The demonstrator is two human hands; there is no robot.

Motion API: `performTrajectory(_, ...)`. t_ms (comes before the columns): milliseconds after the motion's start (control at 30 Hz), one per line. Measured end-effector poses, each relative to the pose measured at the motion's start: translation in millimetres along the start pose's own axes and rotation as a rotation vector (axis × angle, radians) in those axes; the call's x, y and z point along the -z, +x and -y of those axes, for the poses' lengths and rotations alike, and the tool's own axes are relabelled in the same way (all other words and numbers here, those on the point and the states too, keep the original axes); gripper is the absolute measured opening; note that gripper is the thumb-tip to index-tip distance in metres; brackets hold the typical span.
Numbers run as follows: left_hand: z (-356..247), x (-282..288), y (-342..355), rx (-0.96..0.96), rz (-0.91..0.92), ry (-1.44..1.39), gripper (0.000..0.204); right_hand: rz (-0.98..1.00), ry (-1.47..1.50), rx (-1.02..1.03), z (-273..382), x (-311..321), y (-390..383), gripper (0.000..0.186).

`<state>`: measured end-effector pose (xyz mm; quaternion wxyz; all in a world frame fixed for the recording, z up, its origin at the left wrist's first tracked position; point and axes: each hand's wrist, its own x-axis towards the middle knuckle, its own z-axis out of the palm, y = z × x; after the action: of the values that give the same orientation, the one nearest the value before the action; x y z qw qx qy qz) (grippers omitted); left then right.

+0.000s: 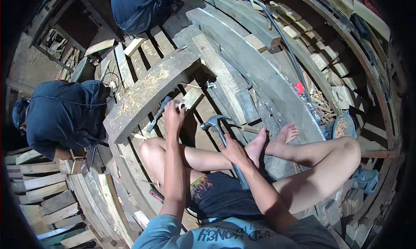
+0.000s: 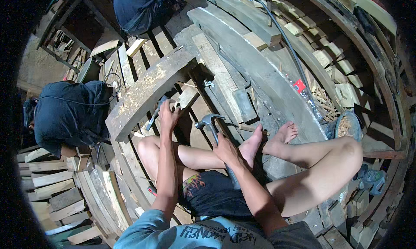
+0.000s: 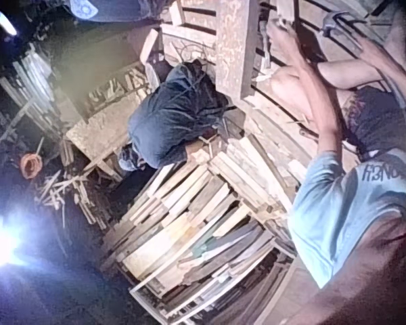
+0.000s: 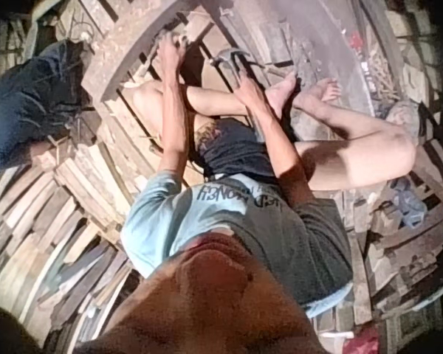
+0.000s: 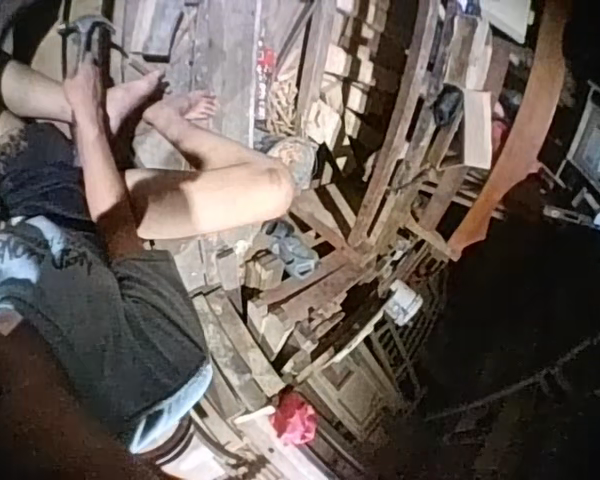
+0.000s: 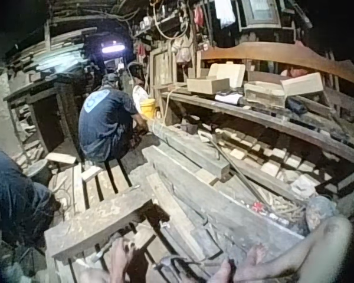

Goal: Chiseling wood with a hammer and a metal punch tool.

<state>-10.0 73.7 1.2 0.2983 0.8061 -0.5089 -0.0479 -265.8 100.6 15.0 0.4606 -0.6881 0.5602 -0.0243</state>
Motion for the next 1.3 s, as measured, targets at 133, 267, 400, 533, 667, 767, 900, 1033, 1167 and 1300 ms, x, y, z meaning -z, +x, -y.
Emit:
performTrajectory(133,12,-7,4,0.053,0.026,-0.088,0.046,-0.018,-0.027,0.023,-3,-4,0,0.042)
performTrajectory(267,15,-14,0,0.036,0.206,0.067,0.052,0.063,-0.015,-0.005,-3,-2,3,0.046)
performTrajectory(400,9,-14,2,0.061,0.242,0.052,0.051,-0.019,-0.006,0.034,-6,-4,1,0.04)
performTrajectory(533,9,-13,3,0.05,0.262,0.056,0.053,-0.019,-0.006,0.028,-7,-6,1,0.04)
performTrajectory(667,17,-13,3,-0.014,0.234,0.013,0.047,-0.009,-0.026,0.034,-5,-6,1,0.042)
performTrajectory(767,14,-12,5,-0.071,0.301,-0.022,0.045,-0.03,-0.033,0.045,-9,-6,2,0.042)
performTrajectory(900,17,-12,5,-0.158,0.352,-0.11,0.043,-0.051,-0.006,0.077,-10,-7,2,0.04)
performTrajectory(1033,19,-11,3,-0.122,0.342,-0.142,0.041,0.05,0.065,0.034,-6,2,5,0.035)
performTrajectory(1167,11,-5,1,-0.055,0.4,-0.192,0.04,0.02,0.118,0.031,-12,0,7,0.035)
performTrajectory(1300,18,-6,-1,-0.116,0.396,-0.153,0.042,0.062,0.098,-0.033,-4,2,7,0.055)
